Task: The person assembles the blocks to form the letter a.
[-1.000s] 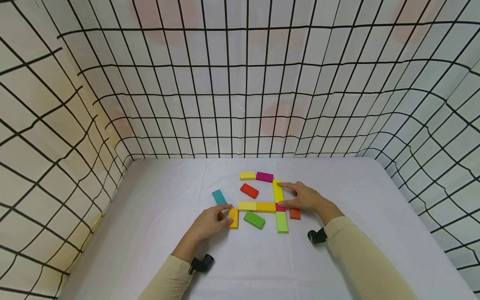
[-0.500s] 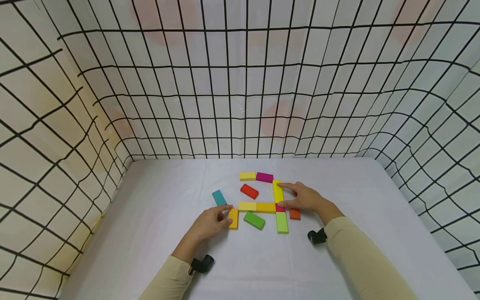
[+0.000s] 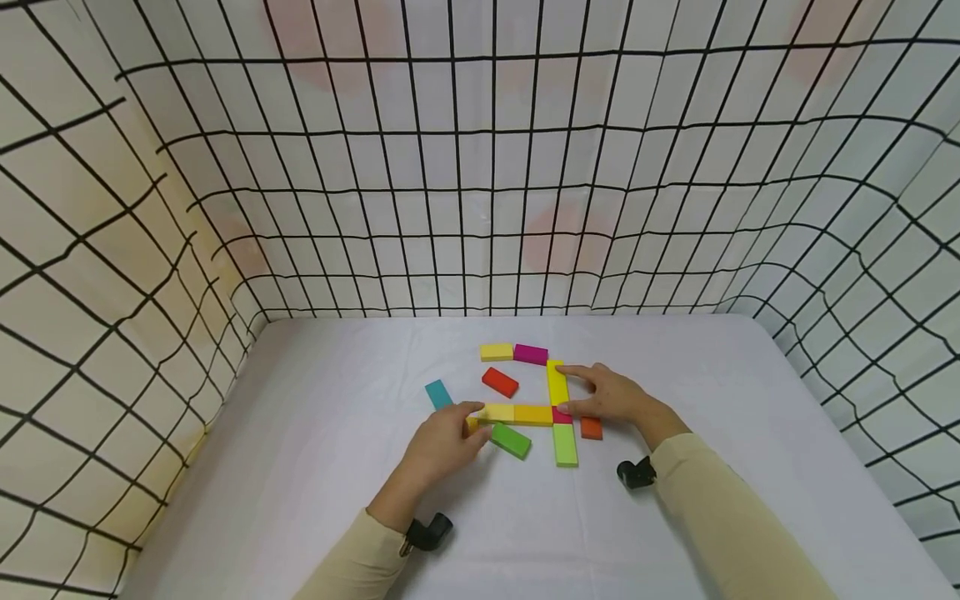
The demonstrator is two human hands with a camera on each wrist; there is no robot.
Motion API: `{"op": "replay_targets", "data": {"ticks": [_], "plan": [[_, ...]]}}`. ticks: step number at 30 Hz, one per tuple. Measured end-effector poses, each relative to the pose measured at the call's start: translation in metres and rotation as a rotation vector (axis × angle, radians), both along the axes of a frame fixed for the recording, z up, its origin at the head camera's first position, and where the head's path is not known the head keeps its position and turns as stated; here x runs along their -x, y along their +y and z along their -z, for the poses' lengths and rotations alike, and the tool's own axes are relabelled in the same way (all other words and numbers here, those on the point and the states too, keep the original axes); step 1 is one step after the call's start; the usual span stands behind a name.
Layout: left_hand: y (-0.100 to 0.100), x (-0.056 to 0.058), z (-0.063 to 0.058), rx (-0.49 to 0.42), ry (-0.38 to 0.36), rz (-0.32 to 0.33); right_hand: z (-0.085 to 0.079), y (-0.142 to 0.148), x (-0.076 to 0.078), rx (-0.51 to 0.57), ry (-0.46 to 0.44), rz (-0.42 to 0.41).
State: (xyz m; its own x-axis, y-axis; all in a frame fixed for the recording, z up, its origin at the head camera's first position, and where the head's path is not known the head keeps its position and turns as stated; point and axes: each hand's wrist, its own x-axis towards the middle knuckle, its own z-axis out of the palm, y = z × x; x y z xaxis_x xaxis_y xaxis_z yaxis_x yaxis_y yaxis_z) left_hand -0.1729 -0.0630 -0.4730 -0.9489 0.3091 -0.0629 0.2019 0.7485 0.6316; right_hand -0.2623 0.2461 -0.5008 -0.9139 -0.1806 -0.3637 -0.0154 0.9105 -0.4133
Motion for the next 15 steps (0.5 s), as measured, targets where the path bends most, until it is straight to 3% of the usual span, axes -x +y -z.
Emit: {"op": "replay_targets", "data": {"ticks": [7, 12, 15], "plan": [[0.069, -0.006, -0.007, 0.065, 0.057, 0.189, 0.0, 0.001, -0.001, 0.026, 0.019, -0.005], [0.106, -0.002, -0.004, 0.246, 0.165, 0.306, 0.0, 0.002, -0.001, 0.036, 0.016, -0.019], [0.119, 0.002, 0.001, 0.355, 0.183, 0.344, -0.001, 0.004, -0.001, 0.038, 0.022, -0.029]]}}
